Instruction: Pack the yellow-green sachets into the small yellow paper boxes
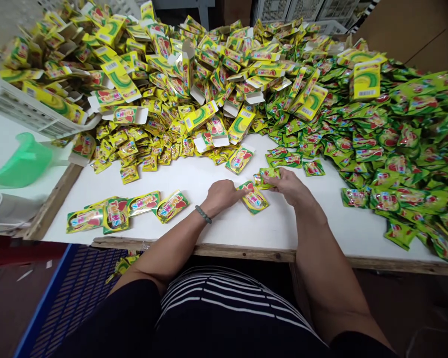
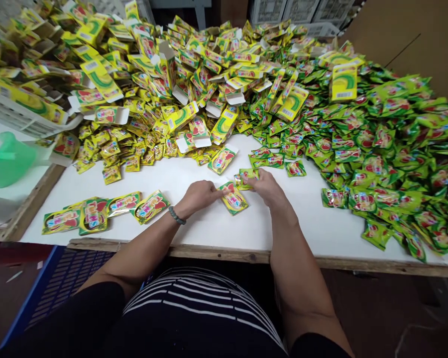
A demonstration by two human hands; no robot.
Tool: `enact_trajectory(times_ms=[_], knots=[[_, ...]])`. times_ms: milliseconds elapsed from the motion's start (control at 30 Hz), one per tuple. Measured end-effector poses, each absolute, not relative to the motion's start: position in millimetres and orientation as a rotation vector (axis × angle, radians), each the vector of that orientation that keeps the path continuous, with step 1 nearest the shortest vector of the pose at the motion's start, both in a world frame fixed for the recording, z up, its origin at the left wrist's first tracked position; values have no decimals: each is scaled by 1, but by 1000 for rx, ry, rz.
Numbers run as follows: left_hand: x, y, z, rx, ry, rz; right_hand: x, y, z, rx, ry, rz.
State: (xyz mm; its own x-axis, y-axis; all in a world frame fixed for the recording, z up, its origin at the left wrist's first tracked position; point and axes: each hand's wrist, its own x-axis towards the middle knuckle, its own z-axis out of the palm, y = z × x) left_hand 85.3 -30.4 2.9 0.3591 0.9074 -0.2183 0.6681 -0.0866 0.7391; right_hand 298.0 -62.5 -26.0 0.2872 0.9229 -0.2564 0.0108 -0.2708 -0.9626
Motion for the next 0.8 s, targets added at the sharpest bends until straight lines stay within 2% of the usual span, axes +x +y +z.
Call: enact_trajectory(times_ms=[67, 167, 300, 433, 633, 800], knots=[[90, -33, 0, 1744, 1392, 403, 287, -64, -18, -1605, -703, 1316], [95, -36, 0, 1569, 1358, 577, 274, -66, -7, -1522, -559, 1363], [100, -38, 2, 1207, 1152, 798, 269, -66, -7, -1343, -584, 1292], [102, -34, 3, 953, 1013, 856, 268, -63, -17, -1335, -691, 1111], [89, -21, 8, 1310, 1052, 830, 274, -59, -11, -1322, -808, 692], [83, -20, 7, 1521, 964, 688, 276, -62, -5, -1293, -1020, 906]])
